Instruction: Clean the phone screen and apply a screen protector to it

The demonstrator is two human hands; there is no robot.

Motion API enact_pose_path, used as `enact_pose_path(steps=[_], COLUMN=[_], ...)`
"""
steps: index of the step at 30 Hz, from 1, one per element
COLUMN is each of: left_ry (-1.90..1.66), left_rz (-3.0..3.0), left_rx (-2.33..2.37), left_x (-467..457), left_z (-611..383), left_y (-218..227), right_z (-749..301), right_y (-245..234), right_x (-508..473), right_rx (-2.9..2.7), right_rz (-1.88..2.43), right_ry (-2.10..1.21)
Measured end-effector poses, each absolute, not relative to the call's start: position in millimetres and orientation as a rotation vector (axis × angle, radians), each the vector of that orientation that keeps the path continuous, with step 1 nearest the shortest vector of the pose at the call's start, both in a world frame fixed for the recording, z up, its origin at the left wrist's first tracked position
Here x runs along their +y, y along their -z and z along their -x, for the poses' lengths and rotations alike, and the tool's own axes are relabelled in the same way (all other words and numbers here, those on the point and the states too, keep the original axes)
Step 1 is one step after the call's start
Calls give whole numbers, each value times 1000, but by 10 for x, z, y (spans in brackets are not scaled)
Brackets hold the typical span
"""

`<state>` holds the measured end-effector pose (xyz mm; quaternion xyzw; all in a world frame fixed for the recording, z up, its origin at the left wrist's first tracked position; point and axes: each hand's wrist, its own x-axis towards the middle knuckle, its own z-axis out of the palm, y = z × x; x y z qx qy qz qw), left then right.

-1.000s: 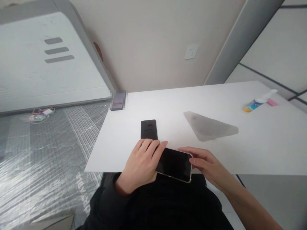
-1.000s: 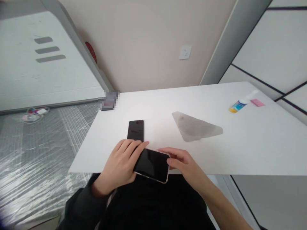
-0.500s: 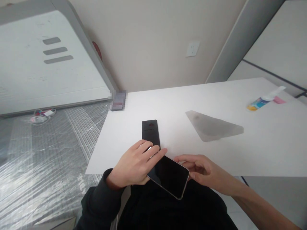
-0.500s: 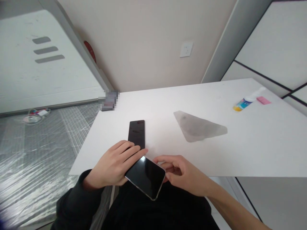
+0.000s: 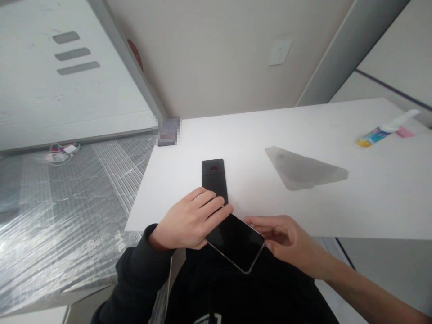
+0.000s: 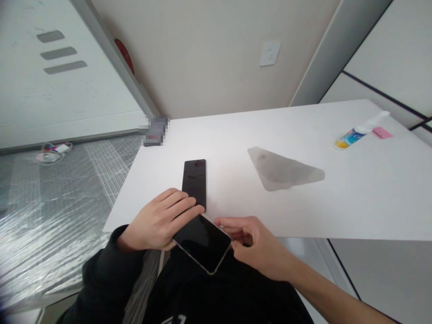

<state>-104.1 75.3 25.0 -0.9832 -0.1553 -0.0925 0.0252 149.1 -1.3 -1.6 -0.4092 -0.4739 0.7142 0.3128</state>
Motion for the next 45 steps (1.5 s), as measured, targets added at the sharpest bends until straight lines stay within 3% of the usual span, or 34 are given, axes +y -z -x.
enact_pose_path(steps=[10,16,25,45], left_ry=[520,562,498,689], left_rz=[3040,2927,2761,2532], left_rx=[-496,-819,-1011,-1024], left_x=[803,820,718,567], left_z=[1069,1104,1056,1007], left_y=[-267,-167,-166,-205], right_z=[-1485,-1347,-1294,-1308], right_y=[153,154,381,225], right_x=[-88,5,26,11], right_rx=[-1070,-792,-920,-1230], right_rz=[918,843,754,749], right_ry=[-1906,-1962,-1935,-1674])
